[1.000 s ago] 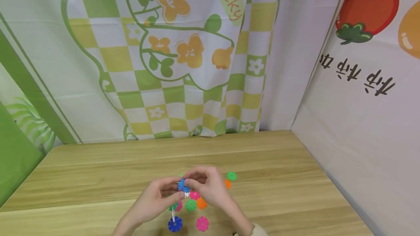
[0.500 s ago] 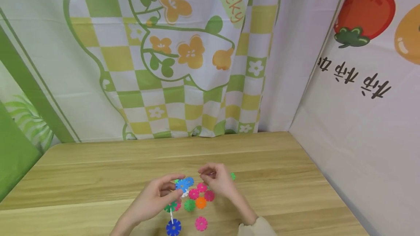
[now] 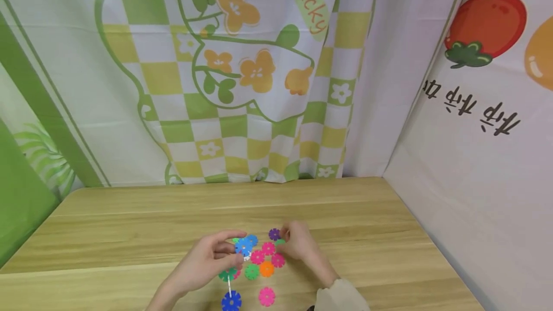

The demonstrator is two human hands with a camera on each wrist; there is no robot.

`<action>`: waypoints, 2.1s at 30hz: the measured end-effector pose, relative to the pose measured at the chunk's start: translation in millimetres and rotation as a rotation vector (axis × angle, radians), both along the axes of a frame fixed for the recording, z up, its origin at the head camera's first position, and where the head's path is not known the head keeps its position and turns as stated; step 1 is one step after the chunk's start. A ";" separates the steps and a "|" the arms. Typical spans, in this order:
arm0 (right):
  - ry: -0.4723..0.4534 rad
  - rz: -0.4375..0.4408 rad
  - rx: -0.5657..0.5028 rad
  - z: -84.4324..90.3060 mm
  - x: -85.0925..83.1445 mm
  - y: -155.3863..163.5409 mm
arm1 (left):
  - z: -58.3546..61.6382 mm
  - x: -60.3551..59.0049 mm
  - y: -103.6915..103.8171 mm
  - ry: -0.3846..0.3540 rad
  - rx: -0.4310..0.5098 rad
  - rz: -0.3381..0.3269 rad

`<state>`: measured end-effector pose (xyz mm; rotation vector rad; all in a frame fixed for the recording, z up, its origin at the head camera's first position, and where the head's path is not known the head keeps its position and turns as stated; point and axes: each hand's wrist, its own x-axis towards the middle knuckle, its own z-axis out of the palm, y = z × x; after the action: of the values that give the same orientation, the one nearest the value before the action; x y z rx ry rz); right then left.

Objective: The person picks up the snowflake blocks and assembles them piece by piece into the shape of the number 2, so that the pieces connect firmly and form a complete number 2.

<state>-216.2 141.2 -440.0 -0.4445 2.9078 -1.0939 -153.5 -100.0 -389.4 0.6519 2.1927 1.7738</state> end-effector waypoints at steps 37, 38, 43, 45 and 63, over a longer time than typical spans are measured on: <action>0.097 0.116 -0.106 20.8 15.0 -2.1 | -4.1 -2.4 -0.2 -0.012 0.001 0.010; 0.101 0.123 -0.122 22.9 16.4 -3.6 | -4.2 -2.5 -0.2 -0.015 0.000 0.010; 0.087 0.151 -0.237 32.1 24.1 -13.0 | -3.2 -2.7 -0.2 -0.011 -0.029 0.035; 0.083 0.155 -0.276 35.2 26.7 -16.2 | -2.7 -3.1 -0.5 0.012 -0.053 0.051; 0.107 0.259 -0.409 45.1 34.8 -29.4 | -0.7 -3.5 -4.9 0.012 -0.055 0.079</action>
<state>-181.4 111.8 -394.9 -0.8804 2.5962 -1.6595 -157.1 -104.8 -390.1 0.5728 2.2958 1.7441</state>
